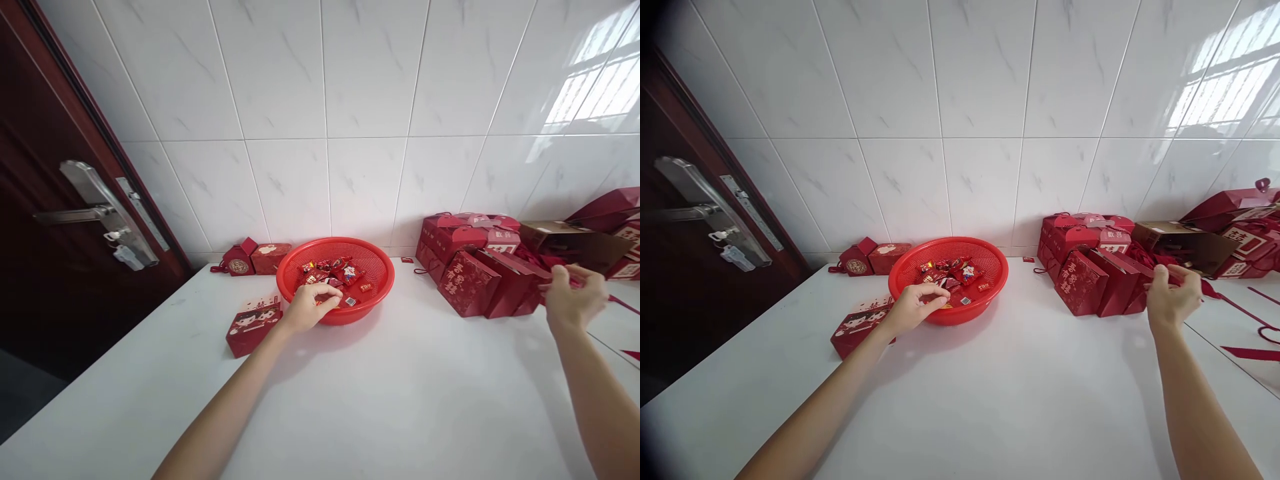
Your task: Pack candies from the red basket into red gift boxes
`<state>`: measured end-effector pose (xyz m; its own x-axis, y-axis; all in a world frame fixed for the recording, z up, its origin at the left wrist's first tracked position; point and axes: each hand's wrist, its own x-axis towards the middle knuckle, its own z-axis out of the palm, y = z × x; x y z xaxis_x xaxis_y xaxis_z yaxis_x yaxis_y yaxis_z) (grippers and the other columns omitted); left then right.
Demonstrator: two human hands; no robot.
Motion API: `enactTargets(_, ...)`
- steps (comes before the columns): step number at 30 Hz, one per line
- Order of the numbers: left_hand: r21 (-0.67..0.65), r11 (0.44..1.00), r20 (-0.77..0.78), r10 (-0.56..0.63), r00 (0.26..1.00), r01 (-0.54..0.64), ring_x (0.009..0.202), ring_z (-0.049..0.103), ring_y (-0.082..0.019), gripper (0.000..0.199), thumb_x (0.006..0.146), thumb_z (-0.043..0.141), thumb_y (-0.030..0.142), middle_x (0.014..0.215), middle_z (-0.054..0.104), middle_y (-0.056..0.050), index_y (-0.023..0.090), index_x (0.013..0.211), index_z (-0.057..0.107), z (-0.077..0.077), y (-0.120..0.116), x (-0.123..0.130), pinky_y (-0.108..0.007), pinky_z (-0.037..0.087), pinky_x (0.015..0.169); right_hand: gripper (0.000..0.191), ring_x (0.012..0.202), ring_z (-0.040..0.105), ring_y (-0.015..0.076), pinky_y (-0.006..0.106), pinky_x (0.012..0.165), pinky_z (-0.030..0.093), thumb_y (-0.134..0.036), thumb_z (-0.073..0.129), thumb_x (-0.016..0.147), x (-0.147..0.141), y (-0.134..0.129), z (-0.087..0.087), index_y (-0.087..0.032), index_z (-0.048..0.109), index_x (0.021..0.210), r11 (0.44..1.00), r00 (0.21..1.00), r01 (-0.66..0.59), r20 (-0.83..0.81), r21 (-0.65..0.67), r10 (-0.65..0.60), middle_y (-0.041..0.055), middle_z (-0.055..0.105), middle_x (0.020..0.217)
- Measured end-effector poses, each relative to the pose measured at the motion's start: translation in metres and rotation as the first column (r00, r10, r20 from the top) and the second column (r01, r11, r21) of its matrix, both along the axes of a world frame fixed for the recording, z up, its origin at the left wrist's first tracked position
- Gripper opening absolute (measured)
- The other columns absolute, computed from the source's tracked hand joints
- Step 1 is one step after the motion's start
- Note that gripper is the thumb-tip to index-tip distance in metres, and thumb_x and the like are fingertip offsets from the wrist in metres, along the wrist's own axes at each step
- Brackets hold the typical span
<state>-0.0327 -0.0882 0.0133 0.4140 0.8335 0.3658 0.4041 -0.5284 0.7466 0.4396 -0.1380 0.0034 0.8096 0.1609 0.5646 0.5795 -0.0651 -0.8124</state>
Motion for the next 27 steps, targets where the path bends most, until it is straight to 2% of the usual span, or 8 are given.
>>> enactTargets(2,-0.008,1.000,0.009,-0.001,1.000,0.001,0.086,0.072,-0.023,0.021,0.082,0.063,0.032,0.090,0.079,-0.007,0.019,0.086,0.078,-0.001,-0.001,0.001,-0.034,0.056,0.082,0.014,0.047,0.056,0.0168,0.038,0.049,0.044,-0.028,0.066,0.073,-0.026,-0.003,0.015,-0.023,0.055,0.079,0.976,0.988,-0.006,-0.152,0.216,0.039,0.0153,0.066,0.093)
enactTargets(5,-0.033,0.999,0.055,-0.010,0.998,0.012,0.086,0.072,-0.023,0.021,0.080,0.066,0.034,0.090,0.079,-0.007,0.019,0.086,0.078,0.000,0.000,0.001,-0.035,0.056,0.084,0.017,0.041,0.051,0.0139,0.035,0.045,0.045,-0.033,0.068,0.070,-0.079,-0.016,0.034,-0.021,0.058,0.078,0.873,0.944,-0.290,-0.033,0.392,0.329,0.0071,0.066,0.078)
enactTargets(9,-0.102,0.994,0.250,-0.003,0.968,0.030,0.083,0.072,-0.023,0.029,0.077,0.071,0.042,0.090,0.078,-0.009,0.017,0.089,0.077,0.011,0.013,-0.018,-0.037,0.058,0.082,0.017,0.047,0.055,0.0132,0.030,0.046,0.046,-0.035,0.068,0.079,-0.151,-0.037,0.027,-0.019,0.066,0.085,0.688,0.706,-0.703,0.059,0.180,0.706,0.0055,0.068,0.077)
enactTargets(12,-0.056,0.960,0.374,0.274,0.886,-0.273,0.087,0.071,-0.023,0.036,0.076,0.068,0.049,0.093,0.077,-0.010,0.016,0.090,0.074,0.020,0.032,-0.057,-0.038,0.057,0.088,0.020,0.049,0.057,0.0136,0.029,0.048,0.050,-0.040,0.064,0.086,-0.185,-0.046,0.003,-0.020,0.067,0.088,0.525,0.524,-0.851,0.042,-0.016,0.851,0.0047,0.069,0.076)
enactTargets(15,-0.081,0.785,0.136,0.619,0.773,-0.614,0.106,0.067,-0.028,0.043,0.083,0.055,0.058,0.098,0.075,-0.010,0.019,0.089,0.070,0.016,0.044,-0.104,-0.039,0.054,0.092,0.025,0.050,0.057,0.0145,0.030,0.049,0.052,-0.045,0.058,0.091,-0.204,-0.048,-0.018,-0.021,0.065,0.087,0.401,0.409,-0.904,-0.020,-0.149,0.913,0.0049,0.069,0.076)
enactTargets(18,-0.135,0.669,-0.076,0.729,0.681,-0.731,0.117,0.060,-0.044,0.051,0.071,0.067,0.059,0.111,0.072,-0.020,0.016,0.098,0.067,-0.001,0.044,-0.134,-0.053,0.049,0.094,0.030,0.050,0.056,0.0150,0.031,0.049,0.053,-0.049,0.055,0.092,-0.215,-0.049,-0.026,-0.022,0.065,0.087,0.320,0.341,-0.922,-0.065,-0.218,0.938,0.0052,0.069,0.075)
enactTargets(21,-0.204,0.573,-0.284,0.741,0.608,-0.794,0.122,0.053,-0.057,0.084,0.058,0.072,0.069,0.125,0.063,-0.032,0.010,0.117,0.063,-0.018,0.041,-0.137,-0.062,0.048,0.089,0.032,0.050,0.057,0.0152,0.031,0.049,0.052,-0.051,0.053,0.092,-0.222,-0.049,-0.028,-0.022,0.065,0.086,0.282,0.314,-0.927,-0.100,-0.249,0.944,0.0052,0.068,0.076)
enactTargets(27,-0.201,0.652,-0.609,0.501,0.615,-0.731,0.127,0.053,-0.051,0.110,0.056,0.073,0.066,0.146,0.046,-0.033,0.012,0.147,0.044,-0.019,0.038,-0.099,-0.052,0.049,0.091,0.032,0.050,0.056,0.0154,0.032,0.050,0.053,-0.052,0.054,0.092,-0.226,-0.050,-0.036,-0.022,0.065,0.084,0.235,0.282,-0.934,-0.151,-0.270,0.947,0.0046,0.067,0.073)
